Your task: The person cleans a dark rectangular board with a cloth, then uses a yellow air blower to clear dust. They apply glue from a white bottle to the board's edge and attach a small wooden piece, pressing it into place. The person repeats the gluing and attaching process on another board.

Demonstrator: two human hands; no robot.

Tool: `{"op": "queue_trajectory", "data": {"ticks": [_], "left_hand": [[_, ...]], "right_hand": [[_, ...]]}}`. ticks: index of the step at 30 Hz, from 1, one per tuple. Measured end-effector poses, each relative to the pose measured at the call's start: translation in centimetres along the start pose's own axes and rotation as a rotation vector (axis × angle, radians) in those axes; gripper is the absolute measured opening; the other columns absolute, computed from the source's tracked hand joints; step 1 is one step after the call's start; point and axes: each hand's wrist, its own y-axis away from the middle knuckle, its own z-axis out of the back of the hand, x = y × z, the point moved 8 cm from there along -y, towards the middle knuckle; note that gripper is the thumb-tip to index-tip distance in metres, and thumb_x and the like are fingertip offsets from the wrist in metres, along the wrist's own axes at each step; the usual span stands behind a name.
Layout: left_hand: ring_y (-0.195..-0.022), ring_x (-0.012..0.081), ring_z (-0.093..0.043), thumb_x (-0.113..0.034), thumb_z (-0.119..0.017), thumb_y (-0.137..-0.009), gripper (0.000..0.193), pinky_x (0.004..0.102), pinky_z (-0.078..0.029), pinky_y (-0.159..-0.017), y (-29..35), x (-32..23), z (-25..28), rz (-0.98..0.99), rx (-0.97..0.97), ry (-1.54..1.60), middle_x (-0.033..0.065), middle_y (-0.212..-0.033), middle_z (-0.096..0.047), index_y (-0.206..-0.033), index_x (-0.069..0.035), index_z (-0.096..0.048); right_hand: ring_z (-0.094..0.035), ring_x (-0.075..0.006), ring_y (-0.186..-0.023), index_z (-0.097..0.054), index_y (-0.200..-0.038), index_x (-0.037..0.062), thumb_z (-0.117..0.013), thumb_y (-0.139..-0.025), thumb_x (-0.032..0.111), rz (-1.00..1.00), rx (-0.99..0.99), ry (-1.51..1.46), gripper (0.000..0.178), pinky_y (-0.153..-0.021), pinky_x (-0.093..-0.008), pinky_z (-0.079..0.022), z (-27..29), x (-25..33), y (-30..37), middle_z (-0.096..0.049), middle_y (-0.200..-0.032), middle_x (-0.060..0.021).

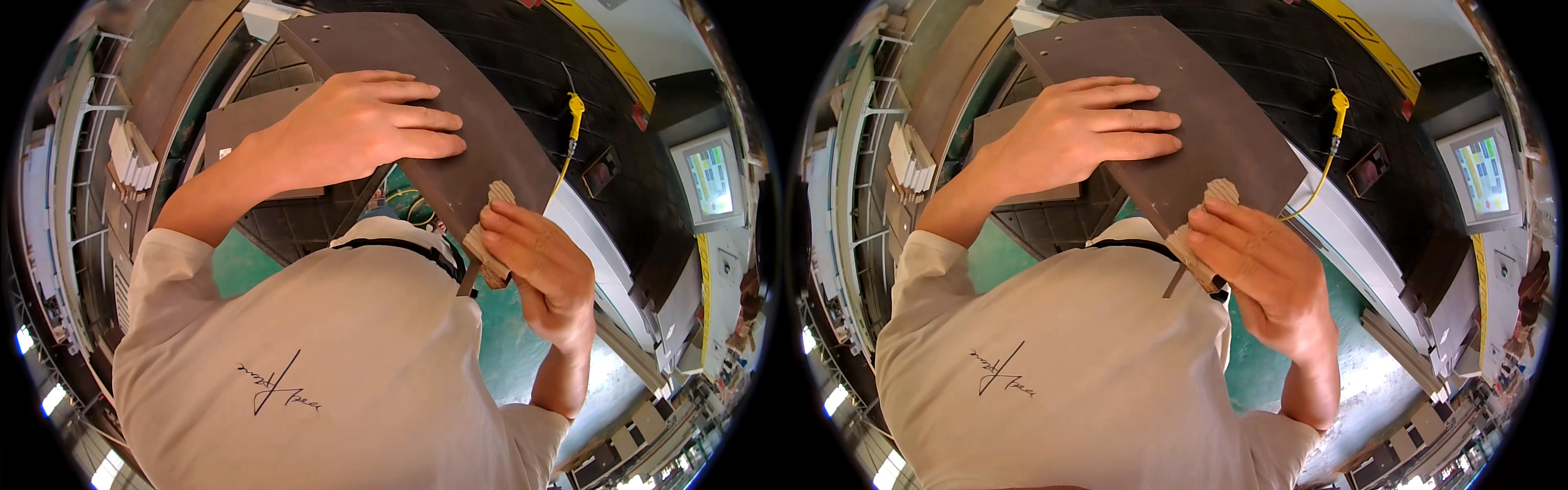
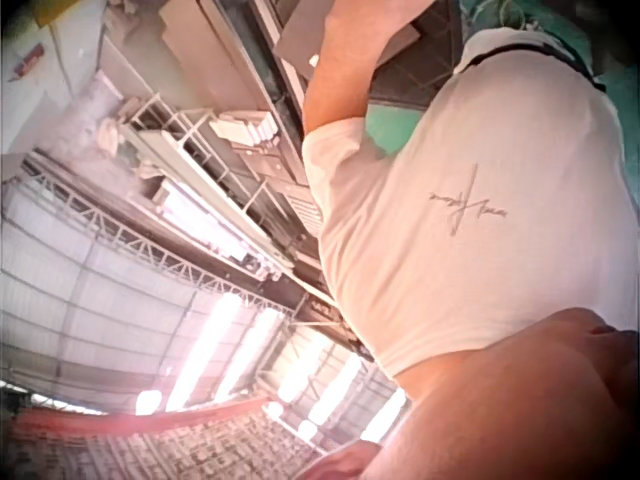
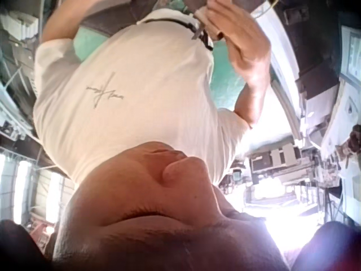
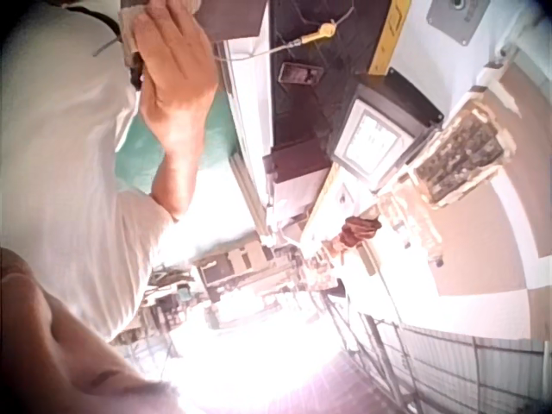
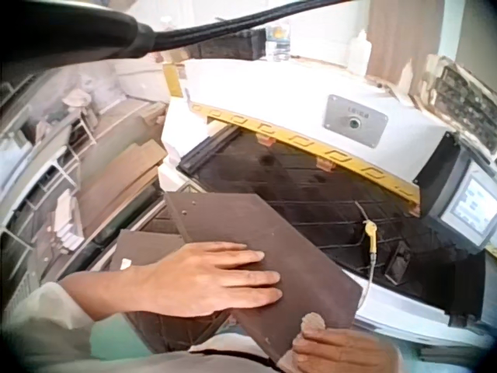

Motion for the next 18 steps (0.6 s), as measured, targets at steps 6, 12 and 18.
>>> {"op": "queue_trajectory", "data": {"ticks": [6,12,18], "left_hand": [[-0.123,0.0258,-0.066,-0.001,-0.066,-0.074,0.048,0.0413,-0.055,-0.104,0.0,-0.3,-0.4,-0.007,0.045,0.035,-0.0039,-0.129,-0.072,-0.117,-0.02,-0.075],[-0.123,0.0258,-0.066,0.001,-0.068,-0.074,0.049,0.042,-0.055,-0.105,1.2,0.3,0.3,0.015,0.025,0.021,-0.0034,-0.129,-0.072,-0.117,-0.02,-0.076],[-0.122,0.0257,-0.066,0.001,-0.07,-0.077,0.045,0.0423,-0.056,-0.104,2.7,1.0,-0.2,0.026,-0.024,-0.02,-0.0042,-0.13,-0.072,-0.116,-0.02,-0.077]], "right_hand": [[-0.072,-0.0352,-0.113,-0.076,-0.109,-0.0009,-0.068,-0.075,-0.004,0.028,0.121,0.048,0.035,-0.094,-0.0434,-0.059,0.7,1.4,1.0,-0.076,-0.114,-0.0159],[-0.074,-0.0384,-0.102,-0.075,-0.096,-0.0001,-0.072,-0.075,0.003,0.109,0.046,0.27,0.021,-0.088,-0.0449,-0.061,2.5,2.0,5.6,-0.076,-0.108,-0.019],[-0.076,-0.034,-0.096,-0.07,-0.108,-0.0018,-0.058,-0.09,-0.005,-0.272,-0.605,-0.12,0.022,-0.084,-0.0394,-0.063,4.7,-3.9,13.9,-0.071,-0.114,-0.0281]]}}
